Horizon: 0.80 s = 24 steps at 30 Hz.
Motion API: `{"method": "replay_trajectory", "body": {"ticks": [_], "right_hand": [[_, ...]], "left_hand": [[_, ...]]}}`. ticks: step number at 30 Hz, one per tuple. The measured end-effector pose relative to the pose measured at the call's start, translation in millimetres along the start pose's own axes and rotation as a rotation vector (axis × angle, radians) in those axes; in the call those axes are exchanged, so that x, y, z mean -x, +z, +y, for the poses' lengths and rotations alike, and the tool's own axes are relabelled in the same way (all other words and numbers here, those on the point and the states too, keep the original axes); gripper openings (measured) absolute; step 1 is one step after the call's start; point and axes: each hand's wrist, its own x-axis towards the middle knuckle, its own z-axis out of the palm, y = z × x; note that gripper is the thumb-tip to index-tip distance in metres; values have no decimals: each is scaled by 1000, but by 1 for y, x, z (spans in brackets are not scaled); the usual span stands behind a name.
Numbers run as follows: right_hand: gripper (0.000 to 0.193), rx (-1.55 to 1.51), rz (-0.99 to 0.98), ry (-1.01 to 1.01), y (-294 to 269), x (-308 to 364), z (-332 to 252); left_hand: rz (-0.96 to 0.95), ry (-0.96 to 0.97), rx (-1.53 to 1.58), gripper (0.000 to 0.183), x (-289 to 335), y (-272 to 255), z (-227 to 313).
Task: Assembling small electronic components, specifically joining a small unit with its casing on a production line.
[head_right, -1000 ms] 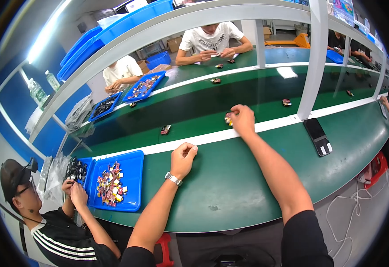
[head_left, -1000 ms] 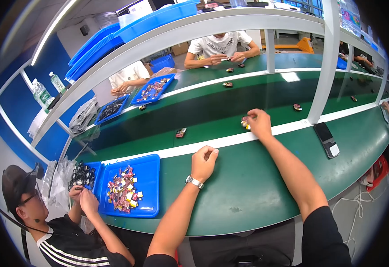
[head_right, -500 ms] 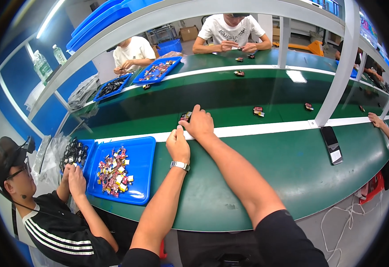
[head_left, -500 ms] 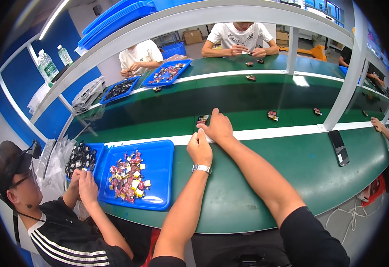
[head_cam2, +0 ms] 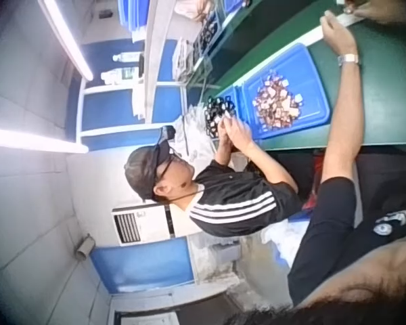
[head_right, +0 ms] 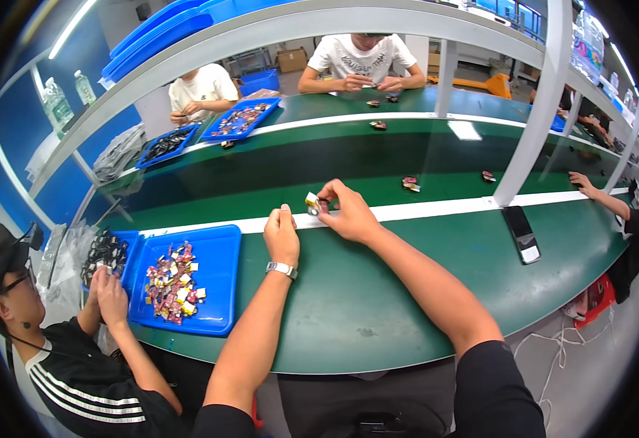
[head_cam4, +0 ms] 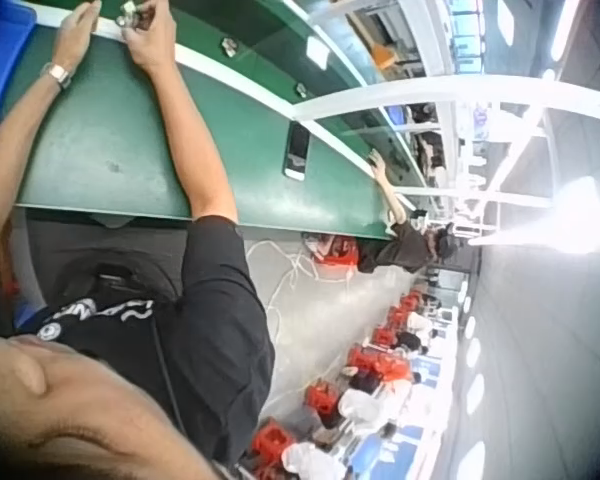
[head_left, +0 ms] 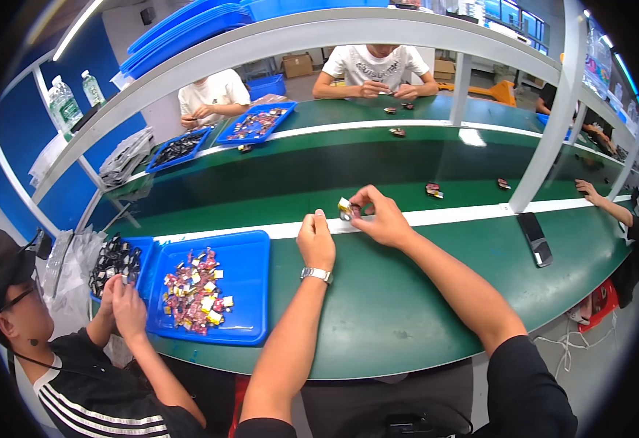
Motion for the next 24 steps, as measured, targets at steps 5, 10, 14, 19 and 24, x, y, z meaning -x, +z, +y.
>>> {"method": "replay_trajectory", "body": {"ticks": [5, 10, 14, 19, 24], "right_hand": [[43, -5, -130, -105, -45, 69, -12], [48, 51, -192, -172, -53, 72, -18], [41, 15, -72, -228, -49, 74, -15], [26, 196, 58, -233, -42, 80, -19], [24, 375, 26, -346, -48, 76, -5]], "left_hand": [[-542, -278, 282, 38, 6, 3, 14], [-995, -419, 287, 38, 16, 1, 30], [-967, -441, 325, 35, 22, 2, 31], [-838, -453, 415, 40, 30, 8, 33], [-807, -456, 419, 31, 31, 8, 35]]}}
